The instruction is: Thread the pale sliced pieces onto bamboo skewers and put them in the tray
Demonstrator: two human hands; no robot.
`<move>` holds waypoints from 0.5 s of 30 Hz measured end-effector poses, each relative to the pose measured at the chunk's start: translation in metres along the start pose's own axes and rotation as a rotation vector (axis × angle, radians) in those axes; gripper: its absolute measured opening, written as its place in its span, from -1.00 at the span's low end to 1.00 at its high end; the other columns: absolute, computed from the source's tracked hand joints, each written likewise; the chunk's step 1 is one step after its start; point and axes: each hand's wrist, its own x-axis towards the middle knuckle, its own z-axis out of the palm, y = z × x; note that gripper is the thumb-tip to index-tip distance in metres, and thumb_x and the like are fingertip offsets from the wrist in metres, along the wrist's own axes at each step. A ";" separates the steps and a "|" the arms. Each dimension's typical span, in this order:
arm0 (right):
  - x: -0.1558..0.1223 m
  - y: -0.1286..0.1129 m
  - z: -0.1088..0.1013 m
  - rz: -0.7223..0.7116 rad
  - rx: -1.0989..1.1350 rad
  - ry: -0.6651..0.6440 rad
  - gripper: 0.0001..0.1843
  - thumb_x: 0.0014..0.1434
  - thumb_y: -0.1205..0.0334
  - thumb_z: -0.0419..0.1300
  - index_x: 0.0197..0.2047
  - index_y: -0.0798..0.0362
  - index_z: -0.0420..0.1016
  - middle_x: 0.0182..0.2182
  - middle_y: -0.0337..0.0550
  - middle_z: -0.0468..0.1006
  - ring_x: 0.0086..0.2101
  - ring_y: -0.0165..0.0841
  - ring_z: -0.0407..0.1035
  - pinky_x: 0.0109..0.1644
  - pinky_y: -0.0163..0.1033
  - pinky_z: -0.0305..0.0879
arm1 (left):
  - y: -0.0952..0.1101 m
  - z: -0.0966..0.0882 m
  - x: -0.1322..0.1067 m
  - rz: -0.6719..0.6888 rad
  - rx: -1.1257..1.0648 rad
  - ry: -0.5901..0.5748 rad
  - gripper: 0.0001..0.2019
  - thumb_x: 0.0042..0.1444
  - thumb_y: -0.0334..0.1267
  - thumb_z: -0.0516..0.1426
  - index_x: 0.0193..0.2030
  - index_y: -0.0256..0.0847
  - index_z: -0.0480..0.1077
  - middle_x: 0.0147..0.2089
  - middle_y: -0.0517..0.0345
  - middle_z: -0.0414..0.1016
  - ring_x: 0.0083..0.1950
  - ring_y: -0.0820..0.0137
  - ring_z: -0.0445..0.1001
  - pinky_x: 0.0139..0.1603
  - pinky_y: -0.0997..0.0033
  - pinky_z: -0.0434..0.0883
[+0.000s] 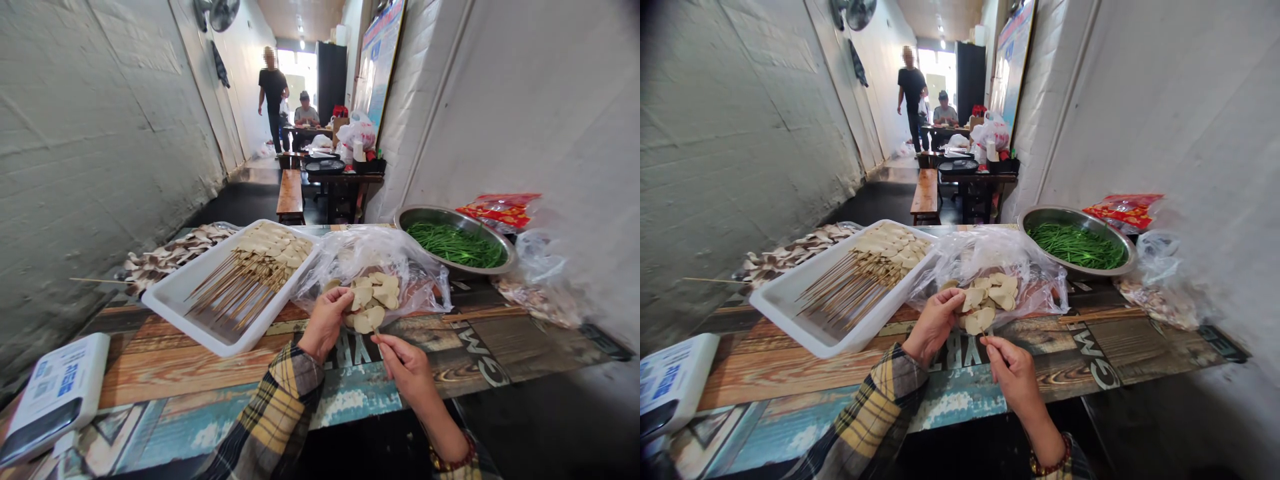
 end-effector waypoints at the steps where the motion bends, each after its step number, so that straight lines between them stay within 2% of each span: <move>1: 0.000 0.000 0.000 -0.004 -0.004 0.001 -0.61 0.25 0.04 0.09 -0.13 0.13 0.62 -0.76 -0.34 0.31 -0.72 -0.45 0.20 -0.59 -0.36 0.19 | 0.000 0.000 0.000 0.005 0.002 -0.001 -0.72 -0.23 -0.15 0.37 -0.50 -0.30 0.44 -0.56 0.25 0.34 -0.53 0.56 0.23 -0.47 0.54 0.21; 10: 0.000 0.004 -0.001 -0.012 -0.002 -0.012 -0.61 0.26 0.04 0.09 -0.13 0.12 0.63 -0.76 -0.33 0.31 -0.72 -0.44 0.22 -0.60 -0.36 0.18 | 0.003 0.002 -0.002 -0.025 -0.047 -0.003 -0.72 -0.26 -0.16 0.38 -0.50 -0.29 0.44 -0.56 0.26 0.35 -0.53 0.56 0.25 -0.45 0.54 0.24; 15: 0.001 0.005 0.000 -0.007 -0.003 -0.012 -0.63 0.26 0.07 0.09 -0.14 0.13 0.62 -0.75 -0.35 0.29 -0.71 -0.45 0.20 -0.57 -0.35 0.18 | 0.001 0.003 -0.003 -0.018 0.012 -0.021 -0.73 -0.22 -0.15 0.36 -0.48 -0.29 0.45 -0.54 0.24 0.37 -0.53 0.56 0.25 -0.46 0.54 0.23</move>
